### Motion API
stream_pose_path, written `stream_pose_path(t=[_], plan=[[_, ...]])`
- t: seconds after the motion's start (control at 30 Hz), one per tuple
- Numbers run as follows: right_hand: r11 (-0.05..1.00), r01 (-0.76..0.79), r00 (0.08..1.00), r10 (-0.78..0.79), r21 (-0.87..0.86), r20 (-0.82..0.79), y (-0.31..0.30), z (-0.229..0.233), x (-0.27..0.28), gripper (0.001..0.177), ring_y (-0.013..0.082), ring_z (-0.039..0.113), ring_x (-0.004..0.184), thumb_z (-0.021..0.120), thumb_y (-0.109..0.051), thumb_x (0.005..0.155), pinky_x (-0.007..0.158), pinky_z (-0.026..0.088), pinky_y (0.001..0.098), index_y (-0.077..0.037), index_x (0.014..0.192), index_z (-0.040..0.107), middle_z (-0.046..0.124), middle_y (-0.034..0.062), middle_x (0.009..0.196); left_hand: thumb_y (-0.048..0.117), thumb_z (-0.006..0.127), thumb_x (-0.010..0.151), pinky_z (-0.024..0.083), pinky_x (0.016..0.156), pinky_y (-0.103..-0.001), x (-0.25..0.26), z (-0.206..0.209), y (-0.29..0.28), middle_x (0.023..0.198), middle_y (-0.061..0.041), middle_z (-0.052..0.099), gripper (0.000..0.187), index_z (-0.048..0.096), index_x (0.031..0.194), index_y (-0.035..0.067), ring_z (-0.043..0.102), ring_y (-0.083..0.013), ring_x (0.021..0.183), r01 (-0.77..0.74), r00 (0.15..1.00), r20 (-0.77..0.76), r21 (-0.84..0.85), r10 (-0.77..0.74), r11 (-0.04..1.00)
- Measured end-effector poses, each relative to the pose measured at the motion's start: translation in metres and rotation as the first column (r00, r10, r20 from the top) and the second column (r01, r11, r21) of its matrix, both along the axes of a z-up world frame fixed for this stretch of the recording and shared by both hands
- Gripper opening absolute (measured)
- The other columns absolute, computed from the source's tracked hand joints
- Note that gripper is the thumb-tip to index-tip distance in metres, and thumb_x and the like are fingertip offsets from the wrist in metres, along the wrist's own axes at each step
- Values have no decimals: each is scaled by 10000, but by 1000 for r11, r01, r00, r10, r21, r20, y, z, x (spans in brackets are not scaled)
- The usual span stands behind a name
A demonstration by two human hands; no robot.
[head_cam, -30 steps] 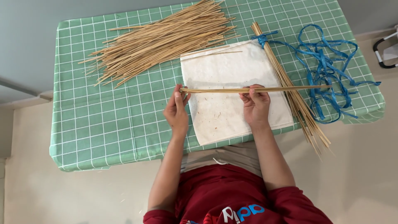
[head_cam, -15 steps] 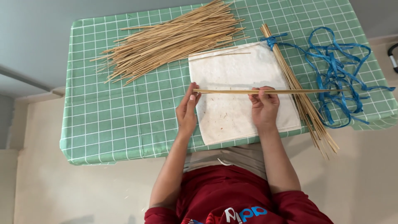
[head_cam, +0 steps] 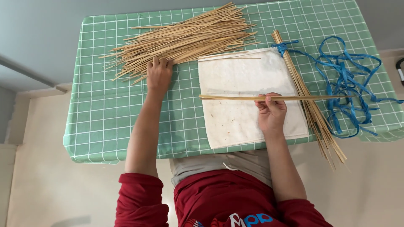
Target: Gathering bamboo sticks into bundles and securing them with blue plastic ties.
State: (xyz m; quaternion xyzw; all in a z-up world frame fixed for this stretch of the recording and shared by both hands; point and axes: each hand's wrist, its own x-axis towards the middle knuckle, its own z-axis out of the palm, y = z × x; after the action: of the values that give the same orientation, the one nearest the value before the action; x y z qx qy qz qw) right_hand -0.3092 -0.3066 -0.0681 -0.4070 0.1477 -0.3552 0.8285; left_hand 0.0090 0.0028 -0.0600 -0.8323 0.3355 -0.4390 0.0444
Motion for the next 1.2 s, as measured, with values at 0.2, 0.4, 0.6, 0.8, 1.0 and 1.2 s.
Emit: stream_pose_path(t=[0.2, 0.4, 0.6, 0.8, 1.0, 1.2], plan=[[1000, -12, 1000, 12, 1, -2, 0, 0, -1, 77, 287, 791, 815, 679, -77, 984, 726, 696, 296, -55, 1036, 626, 756, 213, 970, 167, 752, 832, 466, 721, -358, 5, -2, -2, 795, -13, 650, 73, 688, 798, 178, 607, -211, 794, 75, 997, 22, -117, -73, 990], [1000, -10, 1000, 10, 0, -3, 0, 0, 0, 72, 291, 792, 818, 672, -68, 990, 724, 700, 299, -49, 1039, 623, 756, 218, 973, 197, 717, 900, 537, 703, -335, 5, -5, 9, 820, 55, 705, 58, 689, 895, 247, 713, -166, 736, 9, 999, -45, -81, -13, 997], [1000, -8, 1000, 8, -4, -15, -1, -4, -1, 72, 292, 791, 815, 666, -68, 993, 719, 697, 295, -47, 1045, 621, 755, 223, 977, 221, 727, 920, 533, 633, -301, -5, 29, 18, 808, 36, 611, 77, 653, 901, 224, 661, -167, 681, 28, 996, 92, -125, -17, 992], [1000, -2, 1000, 2, 18, -4, 1, 1, 0, 80, 295, 792, 811, 674, -67, 983, 715, 701, 300, -44, 1038, 620, 756, 228, 972, 199, 730, 946, 551, 596, -252, -42, 63, 21, 806, 42, 574, 65, 677, 963, 233, 665, -148, 662, 69, 997, 33, -205, -64, 976], [1000, -6, 1000, 6, 13, 1, 0, -4, 1, 94, 304, 791, 814, 676, -68, 980, 711, 700, 304, -41, 1048, 618, 754, 234, 972, 45, 645, 987, 556, 641, -300, -60, 61, 23, 911, -72, 611, 190, 783, 1108, 97, 646, -212, 720, 323, 945, 49, -304, -324, 896], [1000, -10, 1000, 10, 3, 13, 8, 7, 2, 104, 305, 790, 809, 675, -58, 969, 707, 698, 305, -33, 1045, 610, 755, 233, 964, 80, 773, 902, 589, 657, -296, -150, 93, -21, 812, -51, 731, 80, 820, 967, 90, 707, -214, 712, 498, 672, -240, -554, -700, 667]])
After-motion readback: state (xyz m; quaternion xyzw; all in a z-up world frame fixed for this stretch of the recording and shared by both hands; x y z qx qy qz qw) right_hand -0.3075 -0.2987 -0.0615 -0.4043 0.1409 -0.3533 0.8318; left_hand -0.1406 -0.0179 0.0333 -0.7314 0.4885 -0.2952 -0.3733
